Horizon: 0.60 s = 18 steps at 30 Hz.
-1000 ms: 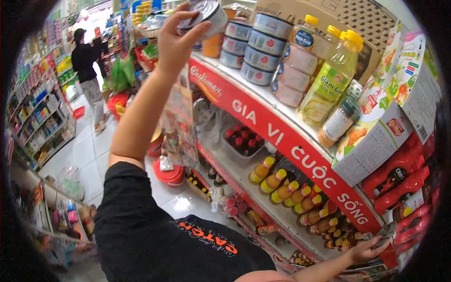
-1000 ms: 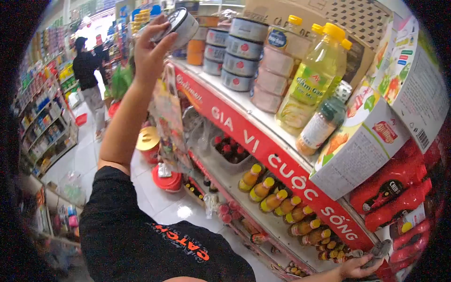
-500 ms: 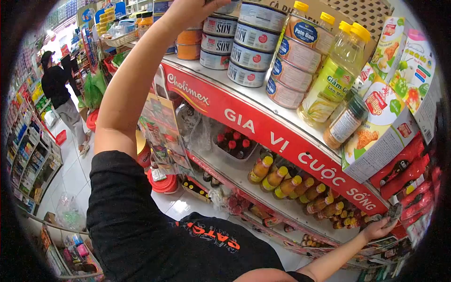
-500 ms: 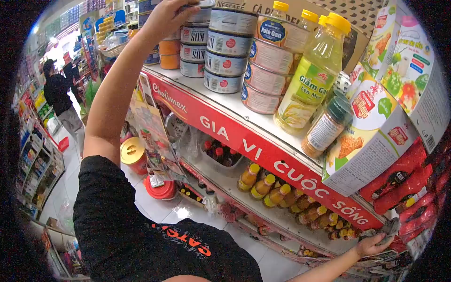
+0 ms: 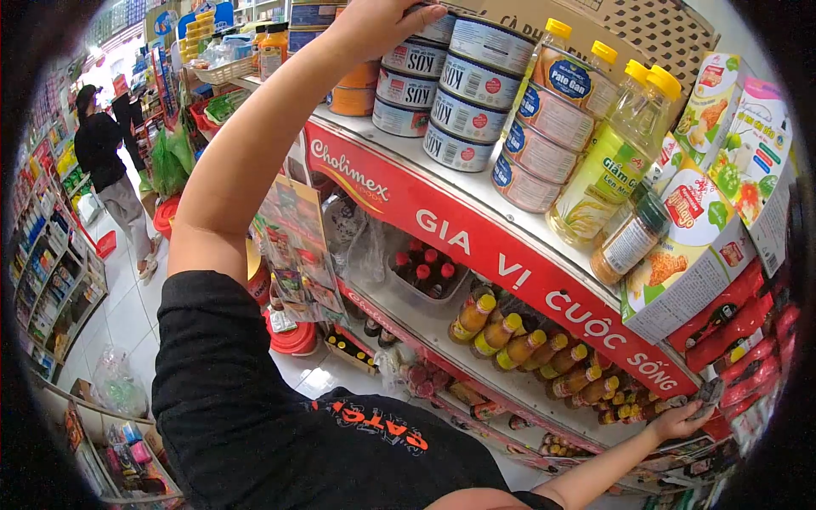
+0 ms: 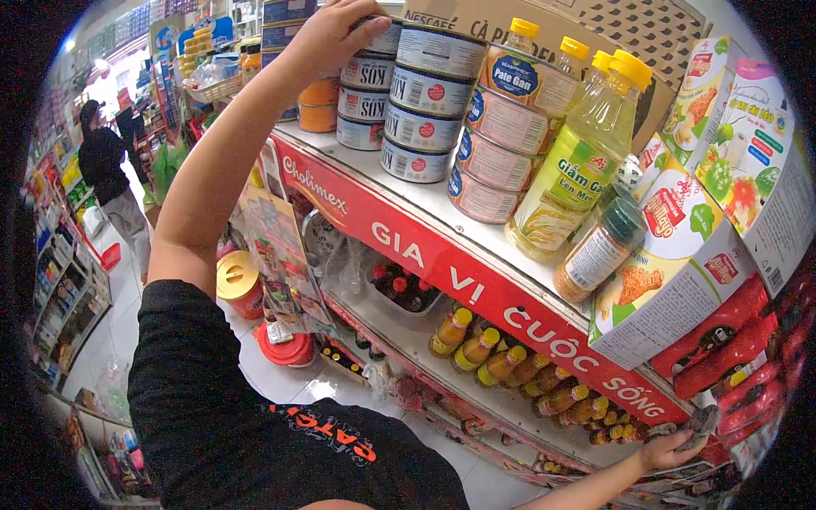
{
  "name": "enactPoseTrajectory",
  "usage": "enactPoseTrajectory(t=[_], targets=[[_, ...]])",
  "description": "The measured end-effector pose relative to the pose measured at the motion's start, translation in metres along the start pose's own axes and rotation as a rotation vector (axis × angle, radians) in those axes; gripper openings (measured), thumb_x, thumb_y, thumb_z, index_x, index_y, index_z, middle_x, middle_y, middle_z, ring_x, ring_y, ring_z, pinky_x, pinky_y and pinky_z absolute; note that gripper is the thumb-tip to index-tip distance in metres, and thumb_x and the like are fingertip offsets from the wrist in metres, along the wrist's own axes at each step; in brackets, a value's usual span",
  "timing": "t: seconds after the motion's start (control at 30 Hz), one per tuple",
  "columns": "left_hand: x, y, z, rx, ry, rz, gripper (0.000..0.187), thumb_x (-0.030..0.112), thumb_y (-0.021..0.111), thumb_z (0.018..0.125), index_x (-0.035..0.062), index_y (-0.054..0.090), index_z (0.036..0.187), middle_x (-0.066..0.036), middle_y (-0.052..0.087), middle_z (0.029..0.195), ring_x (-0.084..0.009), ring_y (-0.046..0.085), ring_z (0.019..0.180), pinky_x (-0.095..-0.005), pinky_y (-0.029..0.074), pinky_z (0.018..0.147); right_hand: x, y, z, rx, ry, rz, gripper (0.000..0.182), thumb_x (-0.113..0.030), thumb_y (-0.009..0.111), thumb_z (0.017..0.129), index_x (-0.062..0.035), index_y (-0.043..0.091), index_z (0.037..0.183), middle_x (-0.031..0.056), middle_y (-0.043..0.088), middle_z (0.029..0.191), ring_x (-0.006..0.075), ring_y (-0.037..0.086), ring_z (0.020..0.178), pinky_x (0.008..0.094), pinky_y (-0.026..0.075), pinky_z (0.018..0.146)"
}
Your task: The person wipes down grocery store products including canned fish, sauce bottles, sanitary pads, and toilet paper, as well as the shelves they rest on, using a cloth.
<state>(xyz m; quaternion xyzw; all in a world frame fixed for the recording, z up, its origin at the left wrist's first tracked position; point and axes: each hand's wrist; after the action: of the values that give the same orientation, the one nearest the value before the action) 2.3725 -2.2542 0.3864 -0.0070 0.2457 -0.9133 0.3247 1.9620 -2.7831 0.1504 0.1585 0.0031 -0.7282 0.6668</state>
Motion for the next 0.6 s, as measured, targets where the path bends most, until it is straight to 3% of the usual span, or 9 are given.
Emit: enactPoseTrajectory(t=[0.13, 0.17, 0.27, 0.3, 0.4, 0.43, 0.53, 0.6], targets=[[-0.006, 0.019, 0.002, -0.014, -0.044, 0.25, 0.026, 0.03, 0.057, 0.083, 0.0079, 0.06, 0.096, -0.01, 0.058, 0.103, -0.0282, 0.052, 0.098, -0.0375, 0.039, 0.088, 0.001, 0.001, -0.005, 0.012, 0.075, 0.066, 0.037, -0.009, 0.039, 0.089, 0.01, 0.035, 0.121, 0.0237, 0.043, 0.121, 0.0303, 0.047, 0.109, 0.0371, 0.04, 0.091], [-0.007, 0.024, 0.0, 0.04, -0.041, 0.247, 0.03, 0.038, 0.05, 0.085, 0.011, 0.06, 0.096, -0.01, 0.06, 0.097, -0.0318, 0.052, 0.095, -0.0411, 0.038, 0.087, 0.0, 0.0, -0.004, 0.007, 0.048, 0.012, 0.037, -0.008, 0.039, 0.089, 0.01, 0.035, 0.121, 0.0239, 0.043, 0.121, 0.0306, 0.047, 0.109, 0.0376, 0.04, 0.091], [-0.009, 0.029, -0.004, 0.123, -0.017, 0.254, 0.031, 0.037, 0.05, 0.085, 0.0101, 0.059, 0.096, -0.009, 0.06, 0.097, -0.032, 0.052, 0.095, -0.0398, 0.038, 0.088, 0.006, -0.003, -0.006, 0.031, 0.073, -0.051, 0.038, -0.007, 0.039, 0.088, 0.0114, 0.034, 0.121, 0.0257, 0.042, 0.121, 0.0323, 0.047, 0.109, 0.0388, 0.04, 0.091], [-0.009, 0.024, -0.003, 0.049, 0.009, 0.239, 0.029, 0.031, 0.052, 0.085, 0.0085, 0.057, 0.103, -0.01, 0.059, 0.1, -0.0296, 0.053, 0.095, -0.0366, 0.04, 0.087, 0.006, -0.003, -0.005, 0.027, 0.067, -0.031, 0.038, -0.007, 0.039, 0.088, 0.0119, 0.033, 0.121, 0.0263, 0.042, 0.121, 0.0329, 0.048, 0.109, 0.0396, 0.041, 0.091], [0.011, 0.016, 0.0, 0.184, 0.035, 0.176, 0.025, 0.026, 0.052, 0.085, 0.002, 0.059, 0.083, -0.013, 0.061, 0.085, -0.0338, 0.054, 0.088, -0.0441, 0.035, 0.09, 0.001, -0.001, -0.005, 0.011, 0.042, -0.046, 0.038, -0.007, 0.039, 0.088, 0.013, 0.032, 0.12, 0.0276, 0.043, 0.119, 0.0343, 0.048, 0.108, 0.0412, 0.042, 0.091], [0.01, 0.017, 0.0, 0.163, 0.02, 0.109, 0.025, 0.025, 0.052, 0.084, 0.001, 0.06, 0.083, -0.014, 0.061, 0.084, -0.034, 0.053, 0.092, -0.0459, 0.032, 0.094, -0.002, 0.0, -0.004, 0.006, 0.03, -0.062, 0.039, -0.007, 0.039, 0.088, 0.0133, 0.032, 0.12, 0.0279, 0.043, 0.118, 0.0347, 0.049, 0.107, 0.0417, 0.042, 0.091], [0.012, 0.016, -0.004, 0.231, 0.042, 0.156, 0.024, 0.023, 0.051, 0.085, 0.0011, 0.059, 0.089, -0.016, 0.06, 0.086, -0.0344, 0.051, 0.096, -0.0454, 0.032, 0.094, -0.011, 0.005, -0.005, 0.059, 0.033, -0.151, 0.038, -0.007, 0.039, 0.089, 0.0136, 0.032, 0.12, 0.028, 0.044, 0.117, 0.0342, 0.05, 0.106, 0.0411, 0.042, 0.09], [0.004, 0.011, -0.012, 0.272, 0.053, 0.212, 0.023, 0.017, 0.049, 0.084, 0.0002, 0.056, 0.098, -0.019, 0.056, 0.098, -0.0345, 0.048, 0.101, -0.0411, 0.034, 0.092, -0.007, 0.007, -0.004, 0.083, 0.008, -0.087, 0.038, -0.006, 0.04, 0.088, 0.0132, 0.033, 0.119, 0.027, 0.045, 0.117, 0.0333, 0.049, 0.107, 0.0403, 0.042, 0.091]])
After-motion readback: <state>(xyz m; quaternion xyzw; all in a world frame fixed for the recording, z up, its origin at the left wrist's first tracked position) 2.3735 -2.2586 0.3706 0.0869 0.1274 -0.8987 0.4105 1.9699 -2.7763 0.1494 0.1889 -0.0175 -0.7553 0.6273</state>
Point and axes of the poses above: each hand's wrist, its own z-axis towards the middle knuckle, its own y-axis out of the palm, x = y × z
